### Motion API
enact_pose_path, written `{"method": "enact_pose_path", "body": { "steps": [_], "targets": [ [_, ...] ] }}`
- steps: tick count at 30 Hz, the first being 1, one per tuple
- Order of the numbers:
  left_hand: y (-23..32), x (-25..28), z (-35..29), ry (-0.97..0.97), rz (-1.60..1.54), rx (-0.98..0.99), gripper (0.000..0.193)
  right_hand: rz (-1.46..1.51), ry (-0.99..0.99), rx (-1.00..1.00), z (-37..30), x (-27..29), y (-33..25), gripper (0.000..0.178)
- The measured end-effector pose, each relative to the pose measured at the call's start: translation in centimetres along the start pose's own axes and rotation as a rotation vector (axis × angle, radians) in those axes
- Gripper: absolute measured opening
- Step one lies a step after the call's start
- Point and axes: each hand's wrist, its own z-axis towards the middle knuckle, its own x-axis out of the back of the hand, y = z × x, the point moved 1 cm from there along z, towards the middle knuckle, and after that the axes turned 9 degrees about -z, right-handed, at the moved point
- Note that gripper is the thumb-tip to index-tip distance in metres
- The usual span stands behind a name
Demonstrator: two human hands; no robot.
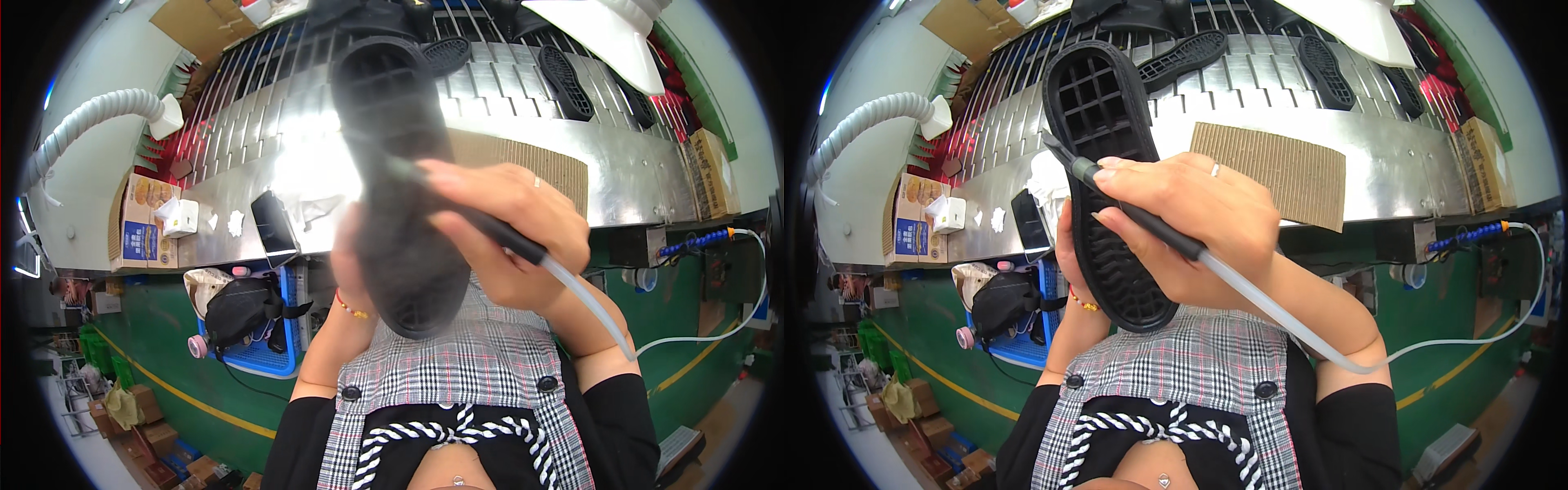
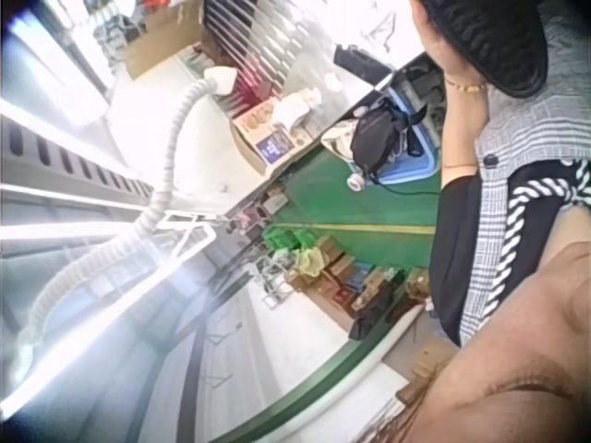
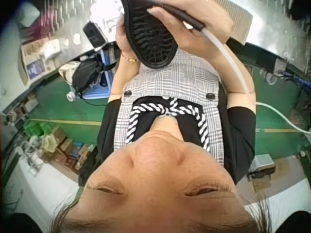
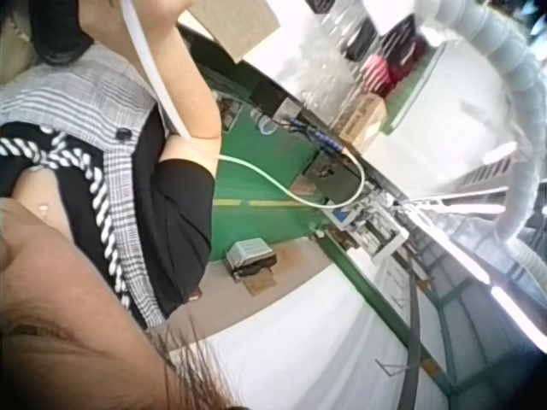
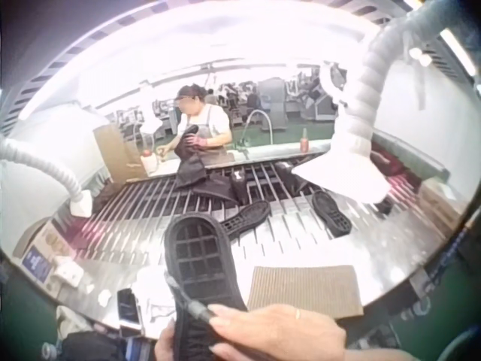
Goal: The person takes shoe soles and uppers from a conveyor belt, applies adhesive to their edges using a handheld applicator nozzle, and places them back onto the conveyor belt.
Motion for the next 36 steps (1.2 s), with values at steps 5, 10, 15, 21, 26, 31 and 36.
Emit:
{"method": "enact_pose_path", "body": {
  "steps": [5, 10, 15, 21, 26, 31, 36],
  "targets": [
    [0.1, 0.6, 0.2, 0.153, 0.145, -0.064, 0.071, -0.071, 0.067, 0.009, -1.1, -1.2, -0.3, 0.028],
    [0.2, 0.3, 0.7, 0.258, 0.453, -0.101, 0.087, -0.015, 0.084, 0.023, -2.0, -1.4, -0.6, 0.036],
    [-0.1, -1.5, 1.5, 0.022, 0.328, -0.071, 0.086, 0.010, 0.020, 0.094, -2.6, -2.5, -0.9, 0.030],
    [0.1, -3.1, 2.2, 0.100, 0.633, -0.101, 0.085, 0.034, 0.027, 0.047, -2.8, -2.6, -1.1, 0.028],
    [0.6, -3.5, 2.7, 0.161, 0.662, -0.170, 0.082, 0.131, 0.049, 0.021, -2.5, -2.2, -1.6, 0.027],
    [0.4, -4.1, 2.5, -0.176, 0.131, -0.102, 0.077, 0.237, -0.111, 0.016, -2.5, -1.9, -2.1, 0.025],
    [0.9, -4.2, 2.5, -0.120, 0.067, -0.087, 0.075, 0.184, -0.141, -0.073, -2.6, -1.7, -1.9, 0.031]
  ]
}}
